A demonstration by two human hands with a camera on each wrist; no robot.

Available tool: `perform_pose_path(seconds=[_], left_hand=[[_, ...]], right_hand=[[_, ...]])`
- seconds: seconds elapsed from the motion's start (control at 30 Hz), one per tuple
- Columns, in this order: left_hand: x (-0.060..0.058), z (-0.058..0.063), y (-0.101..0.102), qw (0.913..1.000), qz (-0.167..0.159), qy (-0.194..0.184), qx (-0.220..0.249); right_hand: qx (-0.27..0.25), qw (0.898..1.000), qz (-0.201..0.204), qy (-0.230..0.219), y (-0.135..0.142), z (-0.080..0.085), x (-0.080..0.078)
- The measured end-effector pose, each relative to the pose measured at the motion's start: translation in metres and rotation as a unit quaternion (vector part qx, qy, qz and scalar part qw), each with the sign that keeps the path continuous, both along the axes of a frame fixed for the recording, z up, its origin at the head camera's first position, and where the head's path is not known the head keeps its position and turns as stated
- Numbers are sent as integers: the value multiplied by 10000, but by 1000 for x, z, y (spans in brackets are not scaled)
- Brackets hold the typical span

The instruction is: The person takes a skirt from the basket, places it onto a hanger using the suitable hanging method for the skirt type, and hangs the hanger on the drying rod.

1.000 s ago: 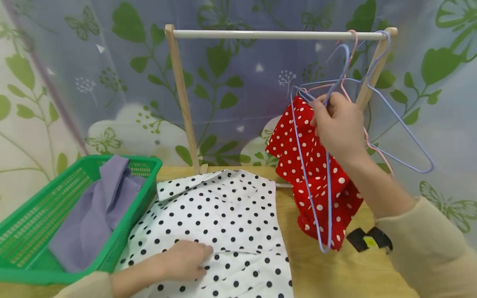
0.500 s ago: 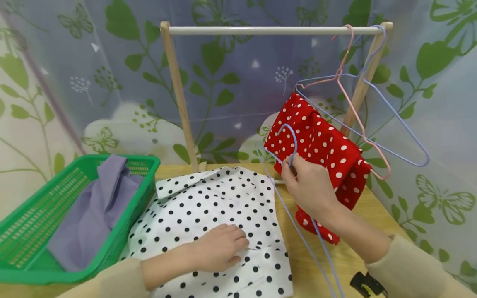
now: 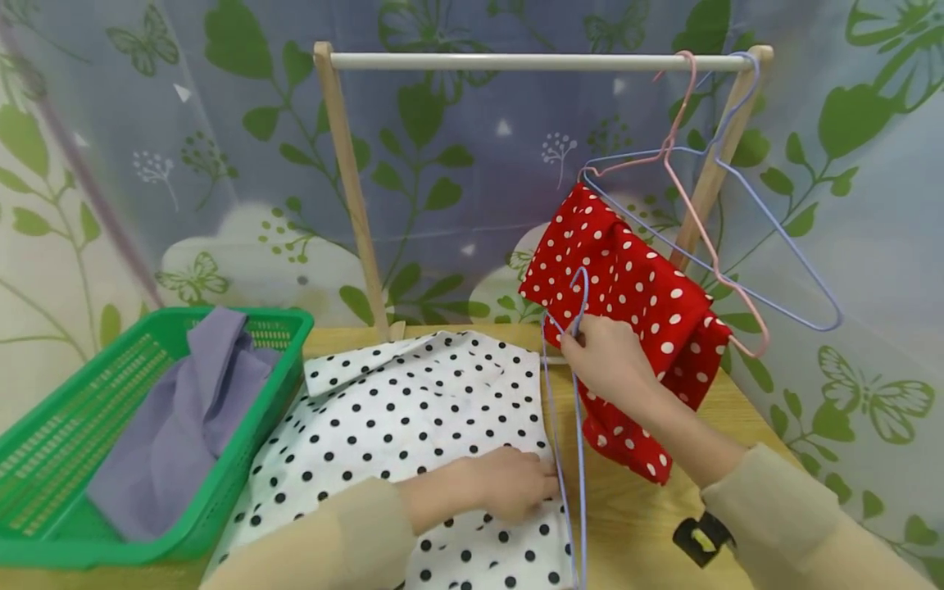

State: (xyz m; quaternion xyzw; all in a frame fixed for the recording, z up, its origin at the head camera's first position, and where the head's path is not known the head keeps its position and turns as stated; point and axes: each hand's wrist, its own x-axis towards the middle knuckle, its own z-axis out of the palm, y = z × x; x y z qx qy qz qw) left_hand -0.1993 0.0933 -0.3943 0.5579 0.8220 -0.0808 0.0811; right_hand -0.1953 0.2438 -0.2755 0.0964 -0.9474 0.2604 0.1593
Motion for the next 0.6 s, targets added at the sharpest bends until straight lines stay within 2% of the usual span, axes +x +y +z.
perform_pose_path(seconds=[0.03, 0.1, 0.2, 0.37, 0.6], left_hand=[[-2, -1, 3, 9996, 141, -249, -27], [-5, -2, 6, 9981, 351, -507, -44], [-7, -4, 8, 9977, 431, -517, 5], [-7, -6, 7, 9996, 270, -121, -49], [-9, -9, 13, 9970, -5, 741, -231]], right_hand=[[-126, 9998, -57, -162, 2, -2, -2], [-419, 9980, -158, -456, 5, -8, -6], [-754, 9946, -284, -647, 9, -17, -9], [-840, 9949, -422, -372, 14, -26, -9], [-613, 9962, -584, -201, 22, -25, -9]])
